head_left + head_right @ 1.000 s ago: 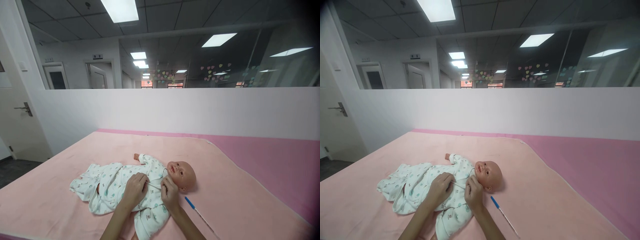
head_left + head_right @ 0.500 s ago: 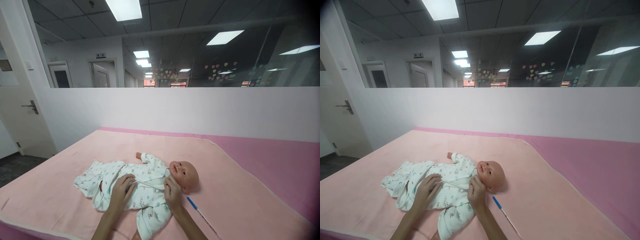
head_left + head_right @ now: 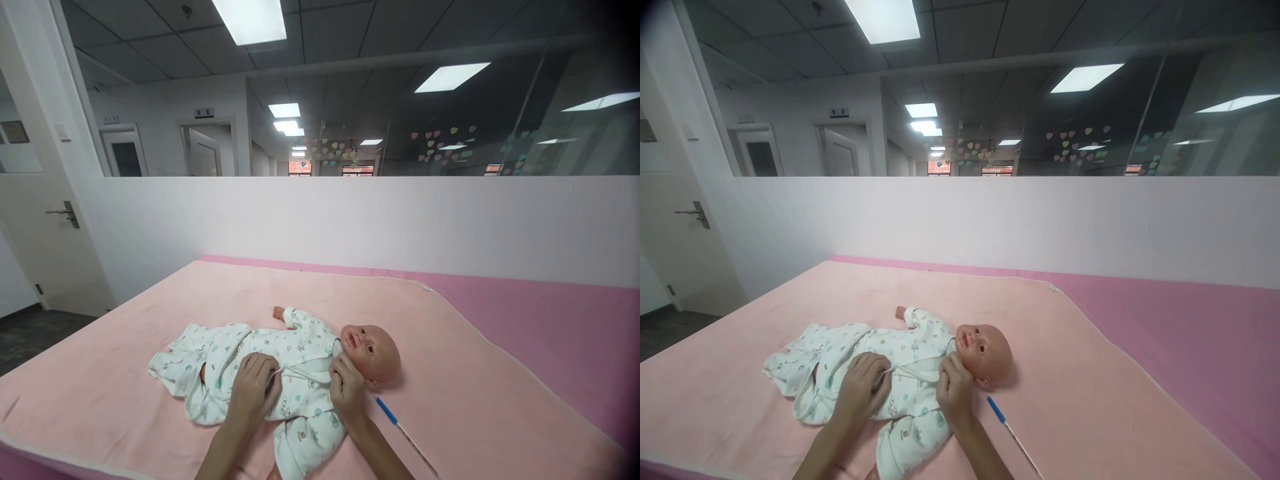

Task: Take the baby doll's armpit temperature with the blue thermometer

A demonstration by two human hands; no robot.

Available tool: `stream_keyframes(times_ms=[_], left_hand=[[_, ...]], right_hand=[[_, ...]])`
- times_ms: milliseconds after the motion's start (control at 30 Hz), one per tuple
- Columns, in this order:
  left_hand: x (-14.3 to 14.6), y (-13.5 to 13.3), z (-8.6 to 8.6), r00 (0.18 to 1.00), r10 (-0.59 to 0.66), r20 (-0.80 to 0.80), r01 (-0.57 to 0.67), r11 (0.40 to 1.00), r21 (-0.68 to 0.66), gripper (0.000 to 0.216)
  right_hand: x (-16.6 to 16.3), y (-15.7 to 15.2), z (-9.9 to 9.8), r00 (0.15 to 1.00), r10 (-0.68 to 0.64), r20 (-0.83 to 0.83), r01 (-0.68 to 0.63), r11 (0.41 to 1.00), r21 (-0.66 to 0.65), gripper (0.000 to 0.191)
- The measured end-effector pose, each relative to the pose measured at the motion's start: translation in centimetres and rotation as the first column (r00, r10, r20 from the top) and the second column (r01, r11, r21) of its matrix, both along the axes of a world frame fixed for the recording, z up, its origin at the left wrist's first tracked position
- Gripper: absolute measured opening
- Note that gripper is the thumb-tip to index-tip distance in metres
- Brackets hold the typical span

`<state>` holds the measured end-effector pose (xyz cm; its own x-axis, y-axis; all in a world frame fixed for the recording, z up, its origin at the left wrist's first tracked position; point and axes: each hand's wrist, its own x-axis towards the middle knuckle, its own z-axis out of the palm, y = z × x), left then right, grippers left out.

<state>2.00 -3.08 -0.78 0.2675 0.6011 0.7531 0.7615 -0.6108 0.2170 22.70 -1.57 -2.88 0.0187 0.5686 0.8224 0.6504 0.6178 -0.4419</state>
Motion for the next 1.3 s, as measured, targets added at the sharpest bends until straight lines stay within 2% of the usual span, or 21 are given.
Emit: stream_keyframes(times_ms=[167,367,633,767,900,1067,1200,1300], left_hand=[[0.1,0.2,-0.6,1.0,0.02,-0.019,-0.02,1.0,-0.008,0.01],[0.0,0.9,-1.4,0.993,0.109,-0.045,-0.111,0.993,-0.03,0.009],[-0.2,0.5,-1.4,0.995,0.06,-0.081,-0.066,0.994,-0.083,0.011],[0.2,1.1,-1.8,0.977,0.167,-0.129,-0.171,0.985,-0.021,0.016],[0.5,1.8,-1.9,0.958,0.235,-0.164,-0.235,0.972,0.018,0.019],[0.2,1.8,-2.1,0.973,0.194,-0.122,-0.191,0.981,0.036,0.022],[-0.3,1.0,-1.0,0.975,0.173,-0.137,-0.187,0.978,-0.091,0.026],[-0.9,0.3,1.6,0.981,0.153,-0.116,-0.174,0.965,-0.196,0.052]], right_hand=[[0.0,0.0,0.0,1.0,0.005,0.003,-0.005,1.0,-0.009,0.022],[0.0,-0.1,0.2,1.0,0.002,0.01,-0.002,1.0,-0.005,0.022],[0.0,0.1,-0.1,1.0,0.018,-0.001,-0.018,1.0,-0.011,0.021],[0.0,-0.1,0.2,1.0,0.018,0.006,-0.018,0.999,-0.039,0.021],[0.1,-0.1,0.2,0.999,-0.008,0.05,0.012,0.997,-0.075,0.022],[0.0,-1.4,1.4,0.977,-0.061,0.203,0.101,0.976,-0.194,0.022],[1.2,-4.8,3.4,0.957,-0.057,0.285,0.16,0.923,-0.351,0.024],[4.8,-7.7,2.6,0.962,-0.145,0.229,0.229,0.889,-0.396,0.033]])
